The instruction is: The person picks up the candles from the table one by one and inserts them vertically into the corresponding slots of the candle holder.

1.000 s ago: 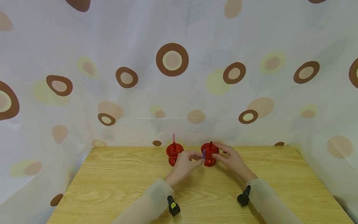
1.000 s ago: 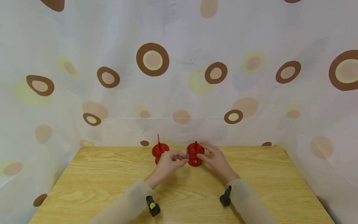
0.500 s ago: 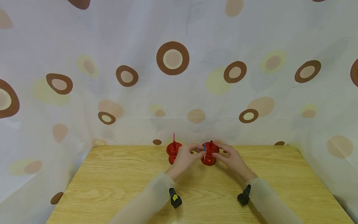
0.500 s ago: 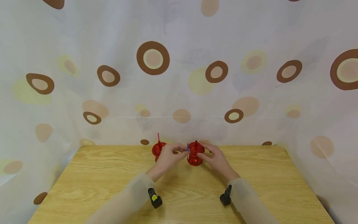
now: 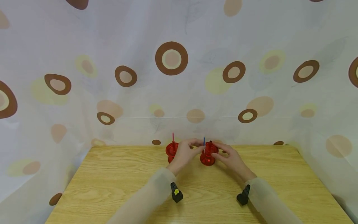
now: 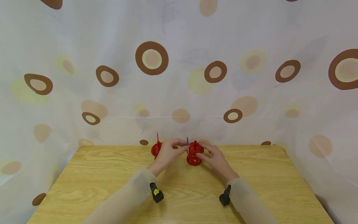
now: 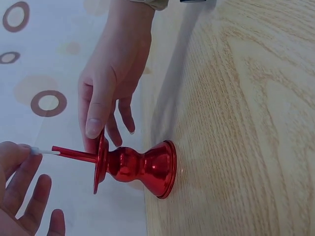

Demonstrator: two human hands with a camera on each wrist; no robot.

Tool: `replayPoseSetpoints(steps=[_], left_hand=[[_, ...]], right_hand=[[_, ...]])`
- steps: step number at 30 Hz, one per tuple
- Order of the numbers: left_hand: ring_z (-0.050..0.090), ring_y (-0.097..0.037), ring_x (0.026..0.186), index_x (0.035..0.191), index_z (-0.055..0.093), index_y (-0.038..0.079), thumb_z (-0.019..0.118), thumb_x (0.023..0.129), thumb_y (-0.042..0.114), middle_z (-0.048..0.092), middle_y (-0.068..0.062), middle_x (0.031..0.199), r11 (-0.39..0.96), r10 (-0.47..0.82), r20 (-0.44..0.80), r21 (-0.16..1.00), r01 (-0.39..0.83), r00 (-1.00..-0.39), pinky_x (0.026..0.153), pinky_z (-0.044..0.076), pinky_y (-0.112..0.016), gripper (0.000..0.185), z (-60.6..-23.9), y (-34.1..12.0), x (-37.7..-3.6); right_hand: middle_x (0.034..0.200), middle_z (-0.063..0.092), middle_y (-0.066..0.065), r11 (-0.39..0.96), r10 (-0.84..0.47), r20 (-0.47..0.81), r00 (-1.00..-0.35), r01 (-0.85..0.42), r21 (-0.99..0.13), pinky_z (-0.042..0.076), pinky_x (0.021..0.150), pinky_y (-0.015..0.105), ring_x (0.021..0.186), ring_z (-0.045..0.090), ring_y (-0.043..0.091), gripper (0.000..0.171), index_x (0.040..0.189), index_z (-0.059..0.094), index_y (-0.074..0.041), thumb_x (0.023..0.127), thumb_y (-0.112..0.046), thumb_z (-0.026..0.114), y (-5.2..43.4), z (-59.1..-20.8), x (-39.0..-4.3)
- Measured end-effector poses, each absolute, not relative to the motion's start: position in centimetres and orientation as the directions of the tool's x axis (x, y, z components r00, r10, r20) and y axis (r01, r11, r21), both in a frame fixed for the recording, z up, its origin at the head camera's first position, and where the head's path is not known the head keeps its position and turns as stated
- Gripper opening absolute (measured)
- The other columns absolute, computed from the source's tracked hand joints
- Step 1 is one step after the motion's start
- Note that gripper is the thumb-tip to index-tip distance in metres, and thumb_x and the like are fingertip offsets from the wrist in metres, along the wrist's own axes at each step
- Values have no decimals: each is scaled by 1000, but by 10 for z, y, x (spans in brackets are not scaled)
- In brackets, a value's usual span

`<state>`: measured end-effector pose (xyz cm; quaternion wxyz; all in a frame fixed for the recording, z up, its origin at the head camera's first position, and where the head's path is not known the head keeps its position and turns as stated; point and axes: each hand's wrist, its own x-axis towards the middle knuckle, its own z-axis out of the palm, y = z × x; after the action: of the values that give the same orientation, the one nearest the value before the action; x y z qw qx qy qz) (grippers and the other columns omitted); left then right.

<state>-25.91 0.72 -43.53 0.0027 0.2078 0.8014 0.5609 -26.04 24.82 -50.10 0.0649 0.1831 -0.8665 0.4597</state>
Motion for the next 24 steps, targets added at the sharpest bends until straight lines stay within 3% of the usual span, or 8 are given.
replayPoseSetpoints(steps=[5,13,24], left_hand=[[67,-16,110,112,80,7,73,99,19,79,1,105,277,334,245,897,344,-910,104,49,-54,19,-435,9,-262],[67,-16,109,112,80,9,73,100,21,78,2,105,299,333,257,884,360,-907,105,51,-48,18,-430,11,-264],[64,-17,114,109,81,12,73,99,19,77,3,105,266,322,274,893,364,-906,106,50,-48,14,-428,15,-271]], right_hand=[[153,55,15,504,-252,271,-929,-365,-783,45,104,58,138,51,39,50,147,61,-9,100,-22,73,248,-500,-260],[153,55,17,481,-246,281,-928,-369,-795,45,105,62,138,50,41,51,147,60,-7,99,-18,74,247,-500,-258],[153,55,14,502,-246,298,-922,-384,-775,45,104,57,138,51,38,50,147,61,-10,99,-22,74,247,-500,-259]])
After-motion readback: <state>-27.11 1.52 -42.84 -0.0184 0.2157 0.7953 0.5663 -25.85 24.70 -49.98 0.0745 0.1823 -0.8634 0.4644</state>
